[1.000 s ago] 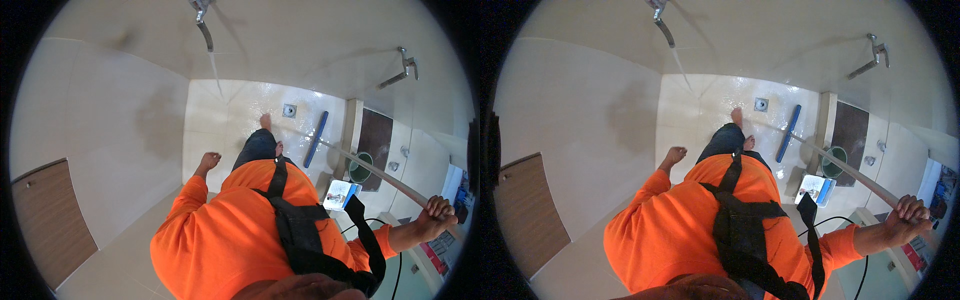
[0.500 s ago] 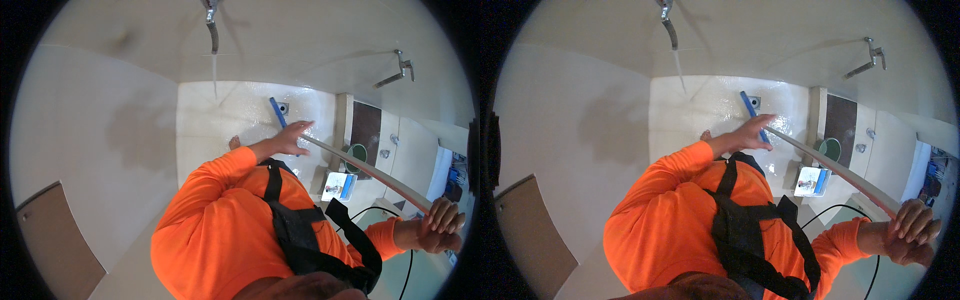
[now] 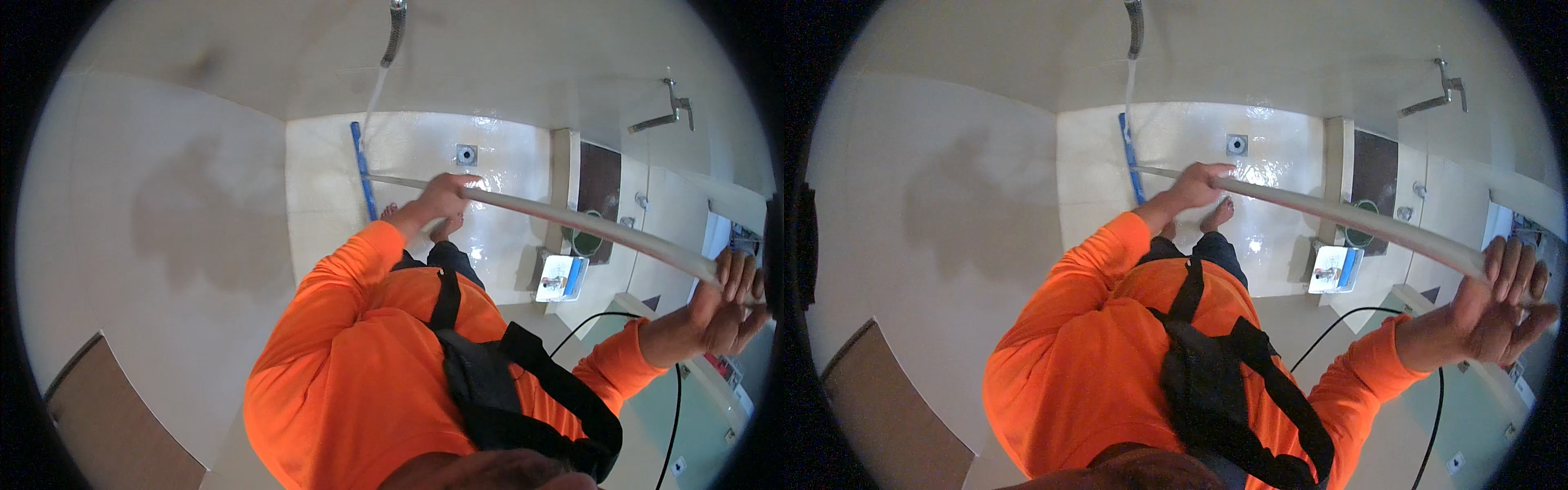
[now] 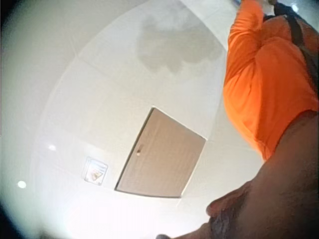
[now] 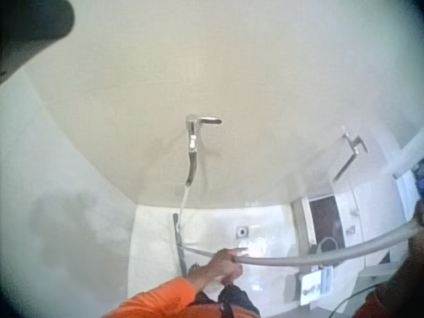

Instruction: The person uses a paintbrush to apply a white substance from a tray onto the shower floor. They then use a squeegee to spread the substance and push water toward the drain while rinsing the area with a shower head.

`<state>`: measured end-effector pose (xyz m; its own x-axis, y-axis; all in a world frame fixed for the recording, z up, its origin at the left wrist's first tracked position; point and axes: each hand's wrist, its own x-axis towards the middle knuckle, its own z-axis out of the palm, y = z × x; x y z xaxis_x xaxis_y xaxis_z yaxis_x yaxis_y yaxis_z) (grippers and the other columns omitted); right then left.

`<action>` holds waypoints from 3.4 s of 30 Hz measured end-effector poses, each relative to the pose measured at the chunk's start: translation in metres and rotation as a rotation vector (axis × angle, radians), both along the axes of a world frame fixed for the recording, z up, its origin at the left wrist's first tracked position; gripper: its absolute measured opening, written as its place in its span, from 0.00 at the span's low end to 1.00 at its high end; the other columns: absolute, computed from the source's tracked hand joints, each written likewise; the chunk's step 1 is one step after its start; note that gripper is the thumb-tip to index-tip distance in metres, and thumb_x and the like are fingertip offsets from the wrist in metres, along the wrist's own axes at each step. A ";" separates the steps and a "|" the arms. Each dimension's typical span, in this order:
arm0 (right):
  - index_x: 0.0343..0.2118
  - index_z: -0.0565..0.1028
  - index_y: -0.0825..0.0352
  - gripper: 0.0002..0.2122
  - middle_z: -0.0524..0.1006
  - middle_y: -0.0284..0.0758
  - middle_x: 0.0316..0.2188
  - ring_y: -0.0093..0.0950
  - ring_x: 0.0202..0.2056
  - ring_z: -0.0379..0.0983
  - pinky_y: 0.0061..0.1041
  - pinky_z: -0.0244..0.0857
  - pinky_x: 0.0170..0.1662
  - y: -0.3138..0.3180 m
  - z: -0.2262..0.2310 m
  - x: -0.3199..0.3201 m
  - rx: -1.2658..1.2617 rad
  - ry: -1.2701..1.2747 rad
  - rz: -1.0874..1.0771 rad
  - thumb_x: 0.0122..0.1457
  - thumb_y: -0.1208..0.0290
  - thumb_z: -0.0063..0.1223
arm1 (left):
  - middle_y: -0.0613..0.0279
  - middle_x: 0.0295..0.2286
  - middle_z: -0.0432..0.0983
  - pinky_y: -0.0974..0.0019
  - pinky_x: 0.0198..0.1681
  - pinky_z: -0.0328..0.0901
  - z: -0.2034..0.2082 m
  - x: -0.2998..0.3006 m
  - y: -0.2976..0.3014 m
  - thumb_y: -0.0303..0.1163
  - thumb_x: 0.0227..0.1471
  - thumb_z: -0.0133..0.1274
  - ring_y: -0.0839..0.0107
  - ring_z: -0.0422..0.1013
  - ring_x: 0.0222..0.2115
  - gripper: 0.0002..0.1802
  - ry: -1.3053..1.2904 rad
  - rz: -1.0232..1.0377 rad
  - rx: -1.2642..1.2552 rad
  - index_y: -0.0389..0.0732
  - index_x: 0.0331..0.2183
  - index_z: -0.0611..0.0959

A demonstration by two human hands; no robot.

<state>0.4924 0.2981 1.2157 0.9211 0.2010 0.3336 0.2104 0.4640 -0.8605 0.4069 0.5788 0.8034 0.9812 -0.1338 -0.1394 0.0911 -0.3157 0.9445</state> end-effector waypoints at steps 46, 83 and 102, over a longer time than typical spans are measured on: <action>0.12 0.56 0.57 0.19 0.55 0.26 0.08 0.21 0.12 0.50 0.24 0.51 0.22 -0.122 -0.114 0.064 0.007 0.278 -0.220 0.61 0.66 0.38 | 0.51 0.37 0.76 0.36 0.52 0.52 -0.081 0.071 -0.127 0.44 0.52 0.47 0.51 0.68 0.44 0.23 0.263 0.137 0.575 0.53 0.50 0.74; 0.14 0.59 0.58 0.16 0.56 0.28 0.11 0.24 0.17 0.54 0.29 0.54 0.30 0.033 -0.237 0.039 0.076 0.403 0.339 0.59 0.65 0.38 | 0.48 0.43 0.72 0.52 0.51 0.60 -0.161 -0.120 0.028 0.40 0.52 0.48 0.54 0.65 0.48 0.22 0.560 0.599 0.717 0.50 0.50 0.74; 0.11 0.58 0.56 0.19 0.57 0.25 0.08 0.20 0.14 0.51 0.26 0.50 0.27 -0.177 -0.114 0.074 -0.041 0.286 -0.098 0.59 0.66 0.41 | 0.51 0.41 0.74 0.32 0.49 0.54 -0.105 0.074 -0.156 0.30 0.45 0.48 0.51 0.67 0.46 0.29 0.342 0.163 0.544 0.57 0.52 0.72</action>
<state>0.5664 0.1214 1.1020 0.9920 0.1149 0.0515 -0.0011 0.4168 -0.9090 0.4807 0.4226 0.6979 0.8715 0.1903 -0.4519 0.4443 -0.6963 0.5636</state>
